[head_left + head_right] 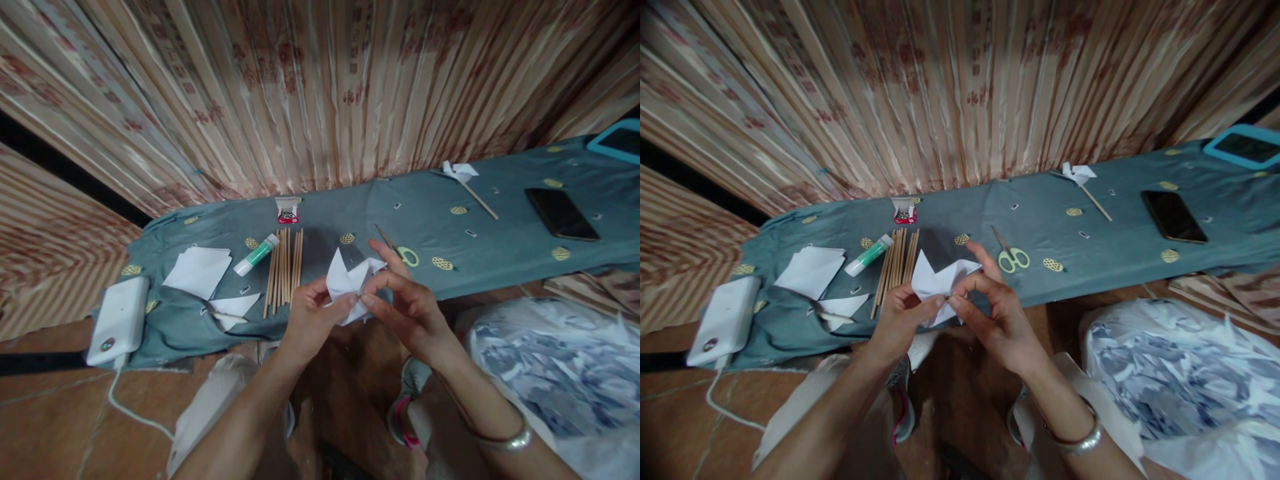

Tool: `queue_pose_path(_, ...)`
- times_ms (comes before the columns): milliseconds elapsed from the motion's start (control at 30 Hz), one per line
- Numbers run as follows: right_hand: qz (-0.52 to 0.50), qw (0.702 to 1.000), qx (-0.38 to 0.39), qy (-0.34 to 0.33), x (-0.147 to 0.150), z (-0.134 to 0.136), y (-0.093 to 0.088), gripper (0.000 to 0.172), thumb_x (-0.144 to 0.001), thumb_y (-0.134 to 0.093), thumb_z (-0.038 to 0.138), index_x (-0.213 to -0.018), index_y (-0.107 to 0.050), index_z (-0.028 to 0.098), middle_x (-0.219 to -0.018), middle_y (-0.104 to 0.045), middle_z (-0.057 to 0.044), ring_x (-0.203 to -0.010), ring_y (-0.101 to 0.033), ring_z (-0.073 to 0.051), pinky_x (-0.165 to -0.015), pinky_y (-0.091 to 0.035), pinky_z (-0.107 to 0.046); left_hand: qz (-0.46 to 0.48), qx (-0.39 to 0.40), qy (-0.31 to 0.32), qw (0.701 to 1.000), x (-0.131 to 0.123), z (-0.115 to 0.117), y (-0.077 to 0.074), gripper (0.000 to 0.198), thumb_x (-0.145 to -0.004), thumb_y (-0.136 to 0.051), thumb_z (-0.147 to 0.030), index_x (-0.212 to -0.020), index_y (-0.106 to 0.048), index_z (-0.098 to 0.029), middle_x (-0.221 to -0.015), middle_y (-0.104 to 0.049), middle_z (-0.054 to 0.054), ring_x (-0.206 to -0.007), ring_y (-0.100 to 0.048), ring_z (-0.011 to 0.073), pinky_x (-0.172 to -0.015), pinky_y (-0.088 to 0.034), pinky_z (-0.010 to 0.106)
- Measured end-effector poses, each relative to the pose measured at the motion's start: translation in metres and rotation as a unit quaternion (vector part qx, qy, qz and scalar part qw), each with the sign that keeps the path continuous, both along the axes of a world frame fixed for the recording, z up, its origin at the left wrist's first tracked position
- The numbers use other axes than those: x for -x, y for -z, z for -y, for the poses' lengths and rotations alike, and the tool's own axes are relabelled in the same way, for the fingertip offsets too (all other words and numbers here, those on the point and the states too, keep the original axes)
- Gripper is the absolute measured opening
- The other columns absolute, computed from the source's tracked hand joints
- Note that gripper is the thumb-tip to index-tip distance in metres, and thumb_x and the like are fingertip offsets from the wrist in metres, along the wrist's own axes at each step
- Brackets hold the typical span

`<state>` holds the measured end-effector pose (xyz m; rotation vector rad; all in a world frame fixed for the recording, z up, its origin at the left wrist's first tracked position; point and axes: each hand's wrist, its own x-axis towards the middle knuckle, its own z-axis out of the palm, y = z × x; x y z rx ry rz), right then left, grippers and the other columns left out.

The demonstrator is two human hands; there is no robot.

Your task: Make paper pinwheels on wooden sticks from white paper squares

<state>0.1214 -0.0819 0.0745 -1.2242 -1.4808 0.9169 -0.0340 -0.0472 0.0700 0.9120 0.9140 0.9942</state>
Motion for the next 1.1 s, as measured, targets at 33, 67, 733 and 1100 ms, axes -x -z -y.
queue_pose_path(33,-0.002,1.0,0.002,0.0,0.0,0.0,0.0,0.01,-0.084,-0.062,0.031,-0.078,-0.06,0.024,-0.152,-0.033,-0.003,-0.144,-0.022,-0.024,-0.113,-0.02,-0.042,-0.001,-0.002,0.005,1.0,0.0,0.0,0.0,0.033,-0.055,-0.085,-0.035,-0.079,-0.076,-0.015,-0.072,-0.072,0.003,-0.06,-0.061,0.0131,-0.059,-0.048,0.024)
queue_pose_path(67,-0.005,1.0,0.004,0.001,0.0,0.0,0.0,0.01,-0.084,-0.063,0.032,-0.078,-0.06,0.024,-0.152,-0.033,-0.003,-0.144,-0.021,-0.024,-0.114,-0.02,-0.042,-0.002,-0.004,0.01,1.0,0.001,0.0,-0.001,0.032,-0.056,-0.085,-0.035,-0.08,-0.076,-0.016,-0.072,-0.072,0.003,-0.059,-0.061,0.013,-0.059,-0.048,0.024)
queue_pose_path(733,-0.085,0.987,-0.034,0.129,0.0,-0.006,0.014,0.032,-0.073,-0.075,0.034,-0.101,-0.06,0.027,-0.152,-0.032,-0.005,-0.141,-0.029,-0.025,-0.113,-0.025,-0.043,0.089,0.092,-0.03,0.991,-0.003,-0.003,-0.001,0.029,-0.052,-0.087,-0.03,-0.073,-0.075,-0.014,-0.07,-0.074,0.004,-0.064,-0.064,0.014,-0.067,-0.049,0.026)
queue_pose_path(1100,-0.298,0.937,0.181,-0.01,0.008,-0.01,0.003,0.022,-0.061,-0.083,0.037,-0.071,-0.071,0.021,-0.068,-0.069,0.002,-0.064,-0.062,-0.015,-0.065,-0.051,-0.028,0.045,0.079,-0.015,0.996,-0.004,0.0,0.01,0.032,-0.051,-0.087,-0.033,-0.074,-0.076,-0.014,-0.074,-0.074,0.005,-0.064,-0.064,0.0143,-0.067,-0.049,0.027)
